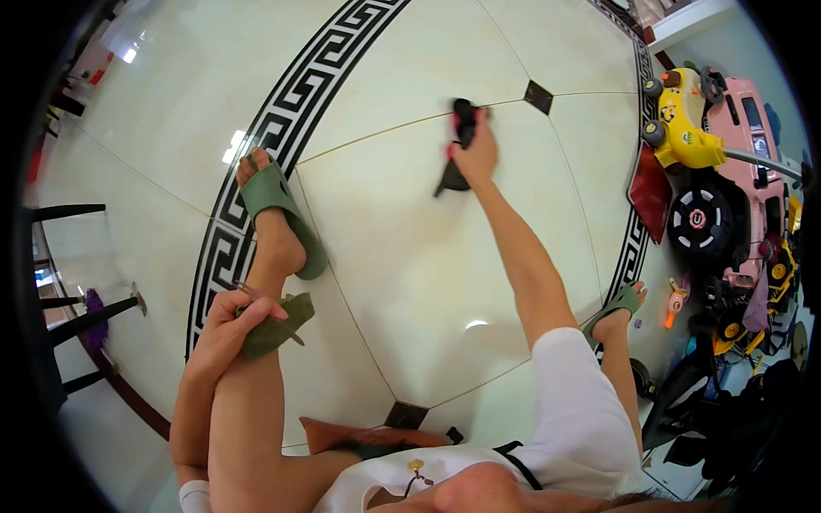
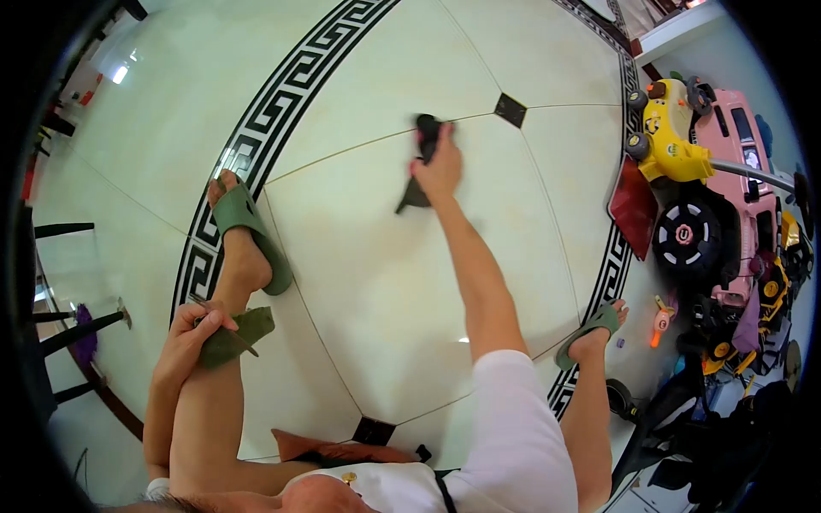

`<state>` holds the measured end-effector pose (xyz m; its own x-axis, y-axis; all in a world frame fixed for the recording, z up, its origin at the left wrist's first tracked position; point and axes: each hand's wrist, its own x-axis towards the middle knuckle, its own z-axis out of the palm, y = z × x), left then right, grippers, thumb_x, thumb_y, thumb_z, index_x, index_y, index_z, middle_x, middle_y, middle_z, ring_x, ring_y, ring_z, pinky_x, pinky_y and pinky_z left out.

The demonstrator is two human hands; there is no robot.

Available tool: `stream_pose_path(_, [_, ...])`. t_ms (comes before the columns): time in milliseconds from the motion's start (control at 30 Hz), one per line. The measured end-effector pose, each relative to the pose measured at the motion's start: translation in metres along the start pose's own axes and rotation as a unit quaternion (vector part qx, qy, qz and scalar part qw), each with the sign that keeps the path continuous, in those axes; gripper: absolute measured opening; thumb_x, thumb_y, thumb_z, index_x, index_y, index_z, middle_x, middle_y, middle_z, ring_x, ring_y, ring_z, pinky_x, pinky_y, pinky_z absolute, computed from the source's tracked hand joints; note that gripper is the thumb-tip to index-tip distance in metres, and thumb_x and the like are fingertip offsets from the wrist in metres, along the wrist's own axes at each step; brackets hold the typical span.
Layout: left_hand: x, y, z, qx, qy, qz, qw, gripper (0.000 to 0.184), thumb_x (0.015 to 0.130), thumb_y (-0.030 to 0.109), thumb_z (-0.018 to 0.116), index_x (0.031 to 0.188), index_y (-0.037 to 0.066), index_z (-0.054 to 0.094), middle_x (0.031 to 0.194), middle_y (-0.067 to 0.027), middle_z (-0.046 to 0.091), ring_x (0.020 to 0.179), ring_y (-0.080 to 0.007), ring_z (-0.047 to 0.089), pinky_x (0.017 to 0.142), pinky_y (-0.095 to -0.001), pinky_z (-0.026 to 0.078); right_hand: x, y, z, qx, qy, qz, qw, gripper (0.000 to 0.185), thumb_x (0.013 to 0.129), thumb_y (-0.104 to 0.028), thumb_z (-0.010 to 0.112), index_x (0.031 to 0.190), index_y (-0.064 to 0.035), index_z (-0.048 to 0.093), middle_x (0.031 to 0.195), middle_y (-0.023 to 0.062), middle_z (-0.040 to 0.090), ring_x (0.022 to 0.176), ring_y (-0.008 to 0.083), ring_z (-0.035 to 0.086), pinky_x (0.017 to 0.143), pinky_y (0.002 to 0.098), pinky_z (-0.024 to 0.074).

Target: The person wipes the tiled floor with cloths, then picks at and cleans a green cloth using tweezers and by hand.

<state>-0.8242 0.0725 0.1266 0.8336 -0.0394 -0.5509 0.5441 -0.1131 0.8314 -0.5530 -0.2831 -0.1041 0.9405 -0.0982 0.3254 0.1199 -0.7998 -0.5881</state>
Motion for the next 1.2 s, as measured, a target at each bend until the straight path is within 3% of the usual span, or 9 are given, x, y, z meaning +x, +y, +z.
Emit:
stream_pose_path(200, [0.002,0.008,0.001,-0.010,-0.023,-0.008,1.000,0.020,0.094,0.014,0.055,0.081,0.001,0.062,0.083,-0.0049,0.064,0.080,-0.0102,0.055,0.077,-0.0248,0.044,-0.047,-0.088,0.053,0.183,-0.210,-0.300,0.912,0.059,0.057,-0.011,0.071,0.116,-0.0145,0.062,0.113,0.0123,0.060,0.102,0.0350,0.054,0.091,0.0402,0.0446])
stream_pose_path(467, [0.013,0.005,0.002,0.036,-0.064,0.003,0.997,0.028,0.093,0.022,0.056,0.083,0.000,0.069,0.079,-0.0015,0.063,0.076,-0.0069,0.053,0.071,-0.0226,0.043,-0.286,-0.101,-0.069,0.238,-0.458,-0.441,0.735,0.047,0.058,-0.001,0.066,0.105,-0.0106,0.067,0.123,0.0103,0.058,0.116,0.0272,0.052,0.101,0.0438,0.0383])
stream_pose_path(633, [0.012,0.014,0.011,0.050,-0.097,0.014,0.994,0.028,0.094,0.023,0.055,0.082,0.002,0.069,0.081,-0.0007,0.063,0.078,-0.0063,0.054,0.075,-0.0224,0.042,-0.355,-0.111,-0.125,0.254,-0.574,-0.306,0.716,0.056,0.057,-0.001,0.065,0.113,-0.0109,0.065,0.120,0.0109,0.060,0.117,0.0267,0.053,0.101,0.0431,0.0387])
stream_pose_path(700, [0.011,0.013,0.011,0.048,-0.101,0.032,0.993,0.029,0.095,0.023,0.055,0.081,0.002,0.068,0.081,-0.0005,0.063,0.078,-0.0062,0.053,0.075,-0.0226,0.042,-0.339,-0.100,-0.152,0.334,-0.550,-0.069,0.763,0.059,0.057,0.001,0.064,0.115,-0.0102,0.065,0.114,0.0107,0.063,0.111,0.0268,0.056,0.097,0.0390,0.0426])
stream_pose_path(867, [0.006,0.013,0.011,0.056,-0.116,0.045,0.991,0.029,0.095,0.024,0.054,0.085,0.001,0.068,0.082,-0.0004,0.062,0.080,-0.0070,0.053,0.076,-0.0227,0.042,-0.264,0.017,-0.237,0.268,-0.175,0.347,0.882,0.061,0.056,0.010,0.055,0.116,0.0001,0.062,0.111,0.0091,0.063,0.102,0.0203,0.059,0.091,0.0322,0.0468])
stream_pose_path(933, [0.006,0.013,0.009,0.061,-0.120,0.051,0.990,0.029,0.095,0.024,0.054,0.086,0.001,0.068,0.082,-0.0004,0.062,0.081,-0.0075,0.054,0.077,-0.0228,0.042,-0.243,0.093,-0.263,0.329,-0.016,0.314,0.890,0.057,0.072,0.004,0.057,0.128,-0.0036,0.054,0.117,0.0110,0.060,0.106,0.0203,0.057,0.093,0.0308,0.0445])
stream_pose_path(1000, [0.006,0.014,0.007,0.063,-0.119,0.055,0.989,0.028,0.095,0.023,0.053,0.086,0.001,0.068,0.083,-0.0006,0.062,0.081,-0.0076,0.054,0.077,-0.0230,0.042,-0.227,0.156,-0.275,0.136,0.028,0.294,0.946,0.064,0.081,-0.022,0.067,0.138,-0.0055,0.043,0.132,0.0205,0.048,0.122,0.0294,0.048,0.102,0.0368,0.0365])
stream_pose_path(1100, [0.009,0.014,0.001,0.076,-0.117,0.059,0.988,0.028,0.095,0.022,0.053,0.085,0.001,0.068,0.083,-0.0008,0.062,0.081,-0.0078,0.054,0.077,-0.0231,0.042,-0.206,0.232,-0.248,-0.187,-0.042,0.408,0.893,0.094,0.075,-0.064,0.062,0.145,-0.0104,0.029,0.145,0.0312,0.025,0.134,0.0456,0.025,0.109,0.0481,0.0250])
stream_pose_path(1200, [0.017,0.005,-0.009,0.058,-0.098,0.030,0.993,0.028,0.095,0.023,0.054,0.084,0.001,0.068,0.083,-0.0006,0.062,0.081,-0.0079,0.054,0.077,-0.0229,0.042,-0.152,0.218,-0.205,-0.267,-0.029,0.267,0.925,0.078,0.077,-0.046,0.067,0.141,-0.0128,0.038,0.141,0.0281,0.034,0.130,0.0438,0.032,0.108,0.0475,0.0279])
